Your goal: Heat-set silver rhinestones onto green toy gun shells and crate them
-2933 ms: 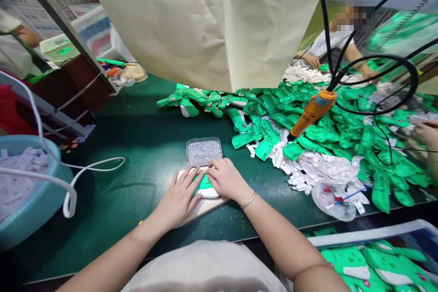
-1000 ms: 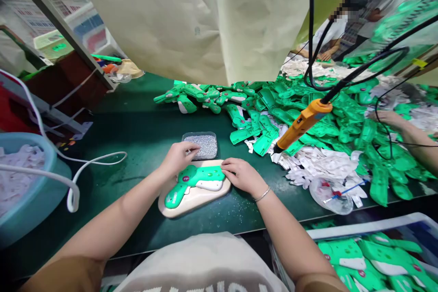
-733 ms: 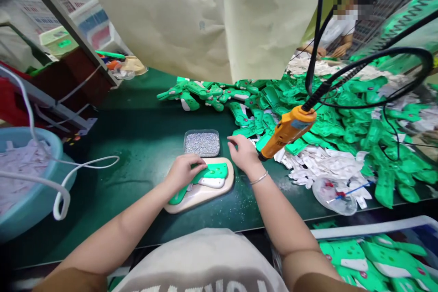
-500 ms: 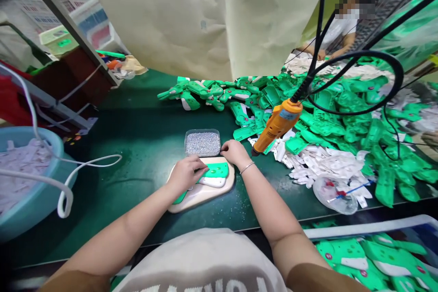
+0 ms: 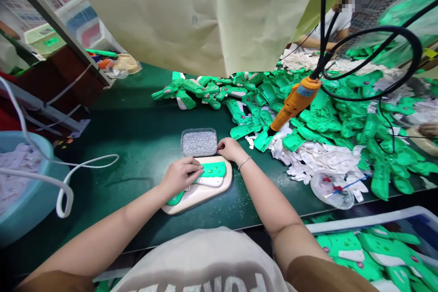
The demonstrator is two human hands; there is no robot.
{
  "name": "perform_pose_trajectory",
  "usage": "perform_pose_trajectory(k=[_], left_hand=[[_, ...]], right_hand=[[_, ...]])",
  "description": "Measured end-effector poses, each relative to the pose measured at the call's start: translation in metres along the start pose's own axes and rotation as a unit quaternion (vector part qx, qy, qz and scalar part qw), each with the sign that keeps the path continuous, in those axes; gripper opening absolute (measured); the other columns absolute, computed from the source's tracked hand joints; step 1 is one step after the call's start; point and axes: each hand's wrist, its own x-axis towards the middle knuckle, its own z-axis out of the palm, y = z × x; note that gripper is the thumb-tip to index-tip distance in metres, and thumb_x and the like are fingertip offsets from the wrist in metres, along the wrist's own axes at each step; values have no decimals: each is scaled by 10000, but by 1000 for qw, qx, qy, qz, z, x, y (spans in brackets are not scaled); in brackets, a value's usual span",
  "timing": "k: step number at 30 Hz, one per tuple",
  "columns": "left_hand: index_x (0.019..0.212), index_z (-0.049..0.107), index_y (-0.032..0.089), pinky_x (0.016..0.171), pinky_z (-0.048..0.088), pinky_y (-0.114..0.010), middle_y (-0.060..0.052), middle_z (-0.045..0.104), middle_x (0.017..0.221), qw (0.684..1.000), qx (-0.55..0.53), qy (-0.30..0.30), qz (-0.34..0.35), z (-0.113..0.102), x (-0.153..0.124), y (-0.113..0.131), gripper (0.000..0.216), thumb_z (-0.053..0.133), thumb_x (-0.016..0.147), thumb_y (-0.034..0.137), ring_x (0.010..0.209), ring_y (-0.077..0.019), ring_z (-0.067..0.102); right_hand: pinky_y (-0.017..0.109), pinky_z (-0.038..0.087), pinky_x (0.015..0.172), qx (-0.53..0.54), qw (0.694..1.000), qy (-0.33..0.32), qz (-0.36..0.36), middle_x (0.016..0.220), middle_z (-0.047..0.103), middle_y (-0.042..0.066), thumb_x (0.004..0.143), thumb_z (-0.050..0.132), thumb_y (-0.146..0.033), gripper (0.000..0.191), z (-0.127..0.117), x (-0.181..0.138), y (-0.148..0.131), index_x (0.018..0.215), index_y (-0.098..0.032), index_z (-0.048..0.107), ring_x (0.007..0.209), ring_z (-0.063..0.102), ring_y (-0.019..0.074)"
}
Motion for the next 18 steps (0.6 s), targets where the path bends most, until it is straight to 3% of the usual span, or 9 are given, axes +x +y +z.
perform_pose_trajectory(k=[8,13,16,18], left_hand=[[683,774,210,716,526,-295,-17,729,767,964,-127,-18,-235,-3,26,13,74,761,748,177,759,-192,674],[683,773,208,736,551,-302,-14,765,796,953,-144,-66,-260,-11,35,8,82,807,663,136,794,-207,703],[707,773,208,702,555,-290,-4,772,803,950,-147,-91,-258,-19,37,6,152,836,608,113,771,-202,706],[752,781,210,642,542,-273,5,773,794,942,-153,-149,-257,-28,44,4,210,849,582,108,729,-197,701]], right_hand=[[243,459,640,16,1000,26,3,751,747,53,753,679,-114,106,3,0,0,683,-166,739,664,631,153],[228,469,662,42,998,36,-1,755,742,38,799,629,-78,141,-9,-1,2,748,-157,734,677,630,137],[247,482,714,48,995,82,-2,898,754,63,869,579,-127,162,-19,-3,-7,884,-156,738,770,643,151],[286,477,805,2,993,108,-44,1019,746,87,899,573,-171,176,-23,-3,-22,954,-164,740,894,645,182]])
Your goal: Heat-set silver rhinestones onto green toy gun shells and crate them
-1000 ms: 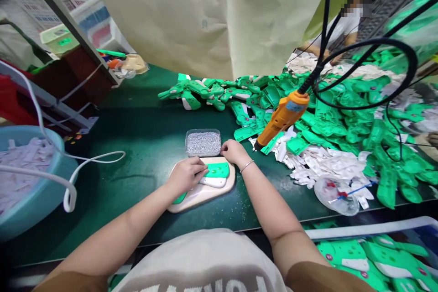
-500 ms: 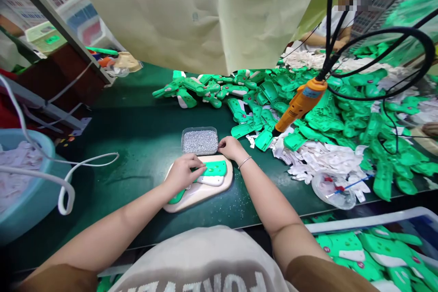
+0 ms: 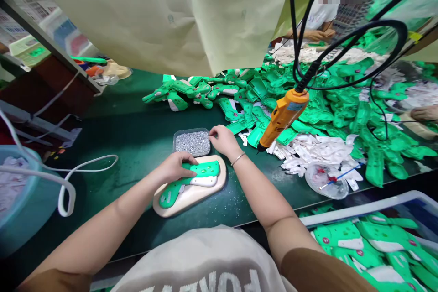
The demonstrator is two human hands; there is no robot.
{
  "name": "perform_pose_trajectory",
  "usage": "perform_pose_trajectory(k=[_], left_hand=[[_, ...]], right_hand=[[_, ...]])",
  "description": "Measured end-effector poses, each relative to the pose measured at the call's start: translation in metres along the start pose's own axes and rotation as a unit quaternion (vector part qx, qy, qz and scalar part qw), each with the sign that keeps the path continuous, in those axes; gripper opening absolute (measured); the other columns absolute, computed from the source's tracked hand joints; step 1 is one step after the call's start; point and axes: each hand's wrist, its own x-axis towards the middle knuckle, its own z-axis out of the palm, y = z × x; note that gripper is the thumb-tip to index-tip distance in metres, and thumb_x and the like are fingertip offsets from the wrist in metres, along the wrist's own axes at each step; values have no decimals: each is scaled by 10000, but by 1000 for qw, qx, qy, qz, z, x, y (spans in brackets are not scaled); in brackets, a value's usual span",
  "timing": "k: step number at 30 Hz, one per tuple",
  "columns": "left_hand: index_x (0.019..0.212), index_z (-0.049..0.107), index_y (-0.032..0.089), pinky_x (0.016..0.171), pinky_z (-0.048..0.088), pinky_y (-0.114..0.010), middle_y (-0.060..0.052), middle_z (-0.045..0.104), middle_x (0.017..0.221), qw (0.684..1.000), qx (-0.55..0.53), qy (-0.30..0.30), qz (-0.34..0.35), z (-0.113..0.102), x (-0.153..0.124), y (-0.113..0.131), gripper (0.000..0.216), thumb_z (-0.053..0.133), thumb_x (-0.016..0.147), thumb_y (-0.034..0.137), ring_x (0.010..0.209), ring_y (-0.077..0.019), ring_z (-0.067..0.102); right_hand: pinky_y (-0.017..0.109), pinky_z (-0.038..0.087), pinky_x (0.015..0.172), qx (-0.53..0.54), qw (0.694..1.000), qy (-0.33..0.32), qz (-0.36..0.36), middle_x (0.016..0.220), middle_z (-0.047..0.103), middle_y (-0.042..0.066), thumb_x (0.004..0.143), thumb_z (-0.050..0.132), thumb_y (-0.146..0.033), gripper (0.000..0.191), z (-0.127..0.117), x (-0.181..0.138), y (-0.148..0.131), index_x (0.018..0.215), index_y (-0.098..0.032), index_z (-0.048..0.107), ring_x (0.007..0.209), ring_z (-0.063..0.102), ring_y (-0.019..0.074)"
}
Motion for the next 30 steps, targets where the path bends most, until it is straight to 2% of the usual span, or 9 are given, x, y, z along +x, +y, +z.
perform_pose_trajectory(k=[2,3,5,7,11,15,20,24,30], left_hand=[[790,789,212,605,523,-261,7,766,760,999,30,-44,8,-13,10,5,165,827,641,154,696,-192,693],[800,791,215,606,516,-259,4,763,752,997,69,-37,25,-18,17,8,107,792,697,184,699,-192,693],[784,786,220,637,502,-264,-15,764,770,982,175,28,67,-26,34,12,72,722,763,197,752,-204,697],[713,762,221,660,484,-277,-33,761,778,957,263,81,86,-28,50,12,67,729,721,163,795,-229,695],[625,701,222,677,463,-294,-37,733,721,949,292,87,82,-21,65,1,105,763,674,152,765,-243,680],[749,716,228,701,459,-302,-44,747,820,950,275,105,103,-18,58,-8,101,648,814,192,806,-235,670],[802,699,215,771,471,-307,-53,726,879,951,245,133,131,-18,47,-11,157,573,836,127,891,-234,655],[836,682,202,791,480,-310,-53,704,885,953,211,156,152,-14,36,-11,171,536,884,126,902,-225,646],[913,655,205,813,506,-288,-30,718,926,960,137,146,197,7,-7,-23,133,533,930,154,885,-187,665]], right_hand=[[340,437,898,-92,993,-31,-60,1064,740,105,900,596,-197,168,1,4,-18,962,-178,751,1022,623,229],[365,413,921,-140,985,-60,-77,1049,743,117,894,604,-190,163,3,6,-27,947,-177,757,1063,608,254],[401,376,924,-203,970,-108,-74,985,749,151,883,592,-145,173,8,10,-42,916,-158,761,1087,592,291],[419,354,913,-221,967,-117,-58,950,747,182,882,557,-95,204,14,12,-50,917,-130,755,1077,595,309],[427,333,904,-227,968,-103,-40,989,742,201,945,505,-149,237,17,8,-49,1011,-113,730,1084,600,326],[417,323,911,-217,972,-83,-46,1011,741,181,1001,479,-248,266,15,0,-41,1078,-130,704,1080,608,315],[375,324,899,-189,975,-88,-80,1029,747,149,1027,418,-207,289,18,-5,-35,1073,-150,697,1074,627,270],[357,362,893,-167,978,-86,-86,1149,745,138,1001,438,-144,287,21,-7,-29,1109,-159,704,1115,646,256],[363,423,962,-143,981,-78,-103,1194,750,137,958,482,-99,347,22,-9,-20,1212,-173,708,1126,680,256]])
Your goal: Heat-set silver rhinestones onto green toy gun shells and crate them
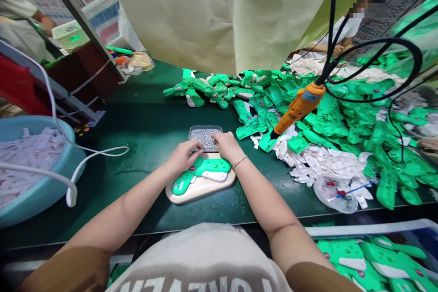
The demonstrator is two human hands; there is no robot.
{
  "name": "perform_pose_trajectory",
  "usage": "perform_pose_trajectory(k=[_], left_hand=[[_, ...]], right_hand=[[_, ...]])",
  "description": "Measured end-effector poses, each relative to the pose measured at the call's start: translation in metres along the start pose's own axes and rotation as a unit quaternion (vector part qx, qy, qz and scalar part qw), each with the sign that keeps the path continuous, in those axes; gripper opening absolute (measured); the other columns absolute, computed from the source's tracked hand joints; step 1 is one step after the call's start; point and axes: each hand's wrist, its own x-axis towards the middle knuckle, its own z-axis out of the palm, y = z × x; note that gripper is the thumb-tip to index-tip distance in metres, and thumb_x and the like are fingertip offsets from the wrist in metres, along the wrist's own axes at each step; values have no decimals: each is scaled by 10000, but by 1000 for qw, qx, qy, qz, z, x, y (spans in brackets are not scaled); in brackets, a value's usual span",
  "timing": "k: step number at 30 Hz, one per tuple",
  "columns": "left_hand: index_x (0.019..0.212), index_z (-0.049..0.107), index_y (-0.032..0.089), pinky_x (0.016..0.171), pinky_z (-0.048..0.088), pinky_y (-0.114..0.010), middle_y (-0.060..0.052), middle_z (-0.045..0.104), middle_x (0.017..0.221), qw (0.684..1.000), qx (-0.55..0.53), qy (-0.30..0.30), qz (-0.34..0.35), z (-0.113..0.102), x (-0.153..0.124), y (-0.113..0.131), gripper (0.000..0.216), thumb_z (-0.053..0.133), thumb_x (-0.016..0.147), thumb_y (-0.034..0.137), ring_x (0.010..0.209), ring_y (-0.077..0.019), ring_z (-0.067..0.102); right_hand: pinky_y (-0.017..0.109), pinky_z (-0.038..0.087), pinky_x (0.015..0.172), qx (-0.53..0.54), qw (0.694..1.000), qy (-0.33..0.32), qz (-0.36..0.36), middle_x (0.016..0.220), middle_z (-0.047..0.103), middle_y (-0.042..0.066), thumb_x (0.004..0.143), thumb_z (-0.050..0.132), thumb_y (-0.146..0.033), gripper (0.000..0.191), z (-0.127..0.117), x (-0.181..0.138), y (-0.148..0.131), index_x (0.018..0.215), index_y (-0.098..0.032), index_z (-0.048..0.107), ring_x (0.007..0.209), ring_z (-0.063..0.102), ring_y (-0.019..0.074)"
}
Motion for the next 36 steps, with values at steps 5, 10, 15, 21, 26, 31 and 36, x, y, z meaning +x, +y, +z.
perform_pose_trajectory(k=[5,10,15,21,26,31,36], left_hand=[[883,667,205,873,500,-328,-60,708,1016,994,-79,13,74,11,-38,12,81,600,909,168,970,-202,651],[801,734,211,823,480,-323,-37,668,866,996,-44,-39,60,18,-35,23,59,729,847,175,875,-199,623],[781,779,218,800,486,-294,-28,651,853,992,-76,-78,59,15,-24,17,95,773,795,124,860,-183,615],[824,798,219,794,504,-287,-33,646,896,985,-109,-81,103,13,-23,4,58,760,827,174,849,-169,610],[829,800,221,772,503,-285,-35,644,869,984,-92,-59,140,17,-25,1,49,754,845,215,830,-166,603],[840,801,221,736,497,-280,-48,650,862,980,-50,-48,188,18,-27,-1,121,703,896,266,817,-165,599],[851,788,221,730,477,-299,-70,662,867,964,55,-44,258,10,-37,6,276,563,988,303,792,-166,588]], right_hand=[[374,476,955,47,995,93,-8,1120,773,132,957,489,-127,348,1,-12,0,1226,-175,704,1017,706,255],[359,520,861,111,970,210,-42,1008,788,88,971,504,-234,248,-3,-67,-6,1079,-217,727,902,707,234],[343,519,760,82,953,266,-119,894,790,75,985,520,-206,205,16,-124,-6,1046,-209,716,787,707,199],[320,499,774,34,920,328,-213,939,796,69,952,562,-78,257,36,-134,3,1151,-181,687,833,730,155],[316,454,852,-23,911,331,-244,990,805,67,948,548,-46,312,34,-134,3,1213,-164,660,911,740,142],[357,372,985,-77,921,317,-211,1023,808,44,954,539,-44,356,40,-144,3,1249,-198,663,1078,722,183],[377,405,1006,-49,937,307,-158,1154,770,98,1007,459,-148,365,34,-142,13,1334,-182,616,1156,680,208]])
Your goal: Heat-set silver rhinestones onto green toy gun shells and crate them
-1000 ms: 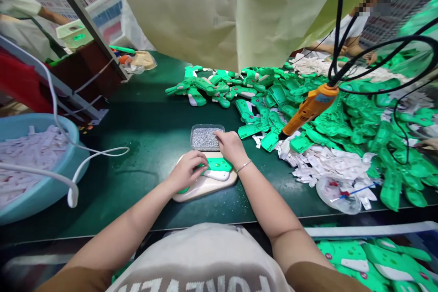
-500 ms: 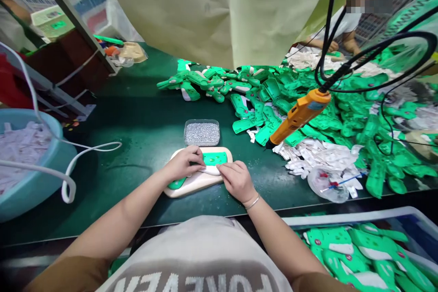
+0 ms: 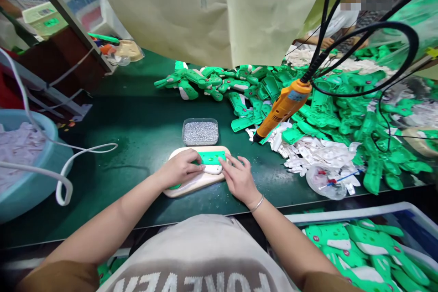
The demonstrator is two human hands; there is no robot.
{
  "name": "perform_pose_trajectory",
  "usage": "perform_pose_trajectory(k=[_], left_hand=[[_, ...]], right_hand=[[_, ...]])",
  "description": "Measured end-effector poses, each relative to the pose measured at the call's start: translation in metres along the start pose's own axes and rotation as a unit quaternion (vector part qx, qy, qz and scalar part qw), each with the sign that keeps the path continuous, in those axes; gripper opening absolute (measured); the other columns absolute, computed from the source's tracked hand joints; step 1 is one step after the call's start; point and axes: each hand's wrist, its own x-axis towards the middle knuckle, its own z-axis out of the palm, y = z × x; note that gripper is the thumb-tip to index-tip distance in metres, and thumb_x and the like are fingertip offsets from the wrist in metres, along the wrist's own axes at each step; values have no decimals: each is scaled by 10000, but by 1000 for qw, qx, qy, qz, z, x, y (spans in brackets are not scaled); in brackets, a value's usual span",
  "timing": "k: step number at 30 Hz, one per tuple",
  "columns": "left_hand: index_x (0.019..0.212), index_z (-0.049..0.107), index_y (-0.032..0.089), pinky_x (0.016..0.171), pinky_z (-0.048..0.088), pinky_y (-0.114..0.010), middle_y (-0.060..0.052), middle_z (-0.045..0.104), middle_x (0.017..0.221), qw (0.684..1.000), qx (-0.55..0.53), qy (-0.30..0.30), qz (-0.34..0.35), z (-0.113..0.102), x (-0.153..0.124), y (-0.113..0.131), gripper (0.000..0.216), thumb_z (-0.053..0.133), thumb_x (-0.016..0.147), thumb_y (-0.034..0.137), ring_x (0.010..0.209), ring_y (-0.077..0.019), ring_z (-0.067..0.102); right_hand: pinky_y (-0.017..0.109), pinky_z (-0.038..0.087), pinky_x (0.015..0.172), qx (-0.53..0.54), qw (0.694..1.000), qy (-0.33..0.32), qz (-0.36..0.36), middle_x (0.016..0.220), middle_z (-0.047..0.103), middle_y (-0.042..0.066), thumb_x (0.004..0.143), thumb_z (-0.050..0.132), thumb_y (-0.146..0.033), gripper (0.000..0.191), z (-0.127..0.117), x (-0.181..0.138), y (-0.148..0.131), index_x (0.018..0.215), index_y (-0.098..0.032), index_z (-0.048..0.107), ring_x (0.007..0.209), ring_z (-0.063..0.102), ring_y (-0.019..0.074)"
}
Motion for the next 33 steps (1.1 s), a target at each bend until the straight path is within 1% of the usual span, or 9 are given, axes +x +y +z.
perform_pose_trajectory(k=[2,4,8,10,15,21,26,30,33], left_hand=[[885,784,223,755,482,-317,-77,672,886,1000,22,-3,21,-6,4,-1,265,558,987,315,802,-175,595],[952,783,224,792,495,-329,-84,683,932,999,30,7,-14,-12,18,-10,219,578,964,304,856,-194,618],[988,788,199,829,503,-332,-105,714,1013,957,104,-53,-266,-20,66,-46,194,627,880,202,984,-252,658],[850,796,180,765,503,-330,-103,734,895,936,120,-99,-315,-21,83,-61,117,692,795,178,900,-275,682],[777,793,220,737,493,-309,-63,772,826,944,102,-112,-294,-18,81,-72,162,641,801,170,845,-250,703],[837,806,235,767,511,-294,-42,797,896,954,53,-56,-290,-17,69,-72,198,627,797,160,900,-236,717],[906,805,192,771,547,-270,-52,798,903,940,9,31,-341,-25,59,-67,213,639,779,153,869,-210,730],[855,797,160,695,574,-275,-60,795,820,891,-137,179,-395,-38,27,-46,166,669,799,248,738,-193,722],[805,789,168,666,584,-289,-53,788,764,870,-191,229,-393,-45,-5,-22,162,705,780,304,694,-199,718]], right_hand=[[386,432,981,5,998,9,59,1191,747,128,1015,430,-192,366,2,21,11,1322,-164,628,1151,665,228],[389,444,951,8,992,-43,117,1155,747,131,1010,431,-225,350,10,55,21,1252,-165,676,1116,651,249],[394,405,918,-21,940,-299,162,1090,749,138,950,551,-248,244,39,134,28,1071,-176,751,1104,601,288],[398,374,915,-40,914,-369,164,1028,755,146,916,589,-213,190,52,159,24,981,-170,763,1092,600,296],[391,357,887,-32,915,-360,178,975,769,132,934,518,-166,226,59,163,17,977,-166,740,992,661,272],[318,426,831,123,938,-250,207,918,777,70,899,562,-153,172,49,145,20,885,-174,731,868,685,211],[308,440,819,230,937,-257,55,893,744,45,890,600,-107,132,43,137,-1,873,-185,705,866,649,190],[345,411,822,134,928,-330,-104,913,708,80,951,586,-145,119,40,137,-27,901,-158,692,915,617,213],[362,396,834,54,908,-374,-181,942,701,95,981,514,-108,179,34,144,-40,939,-127,686,914,621,214]])
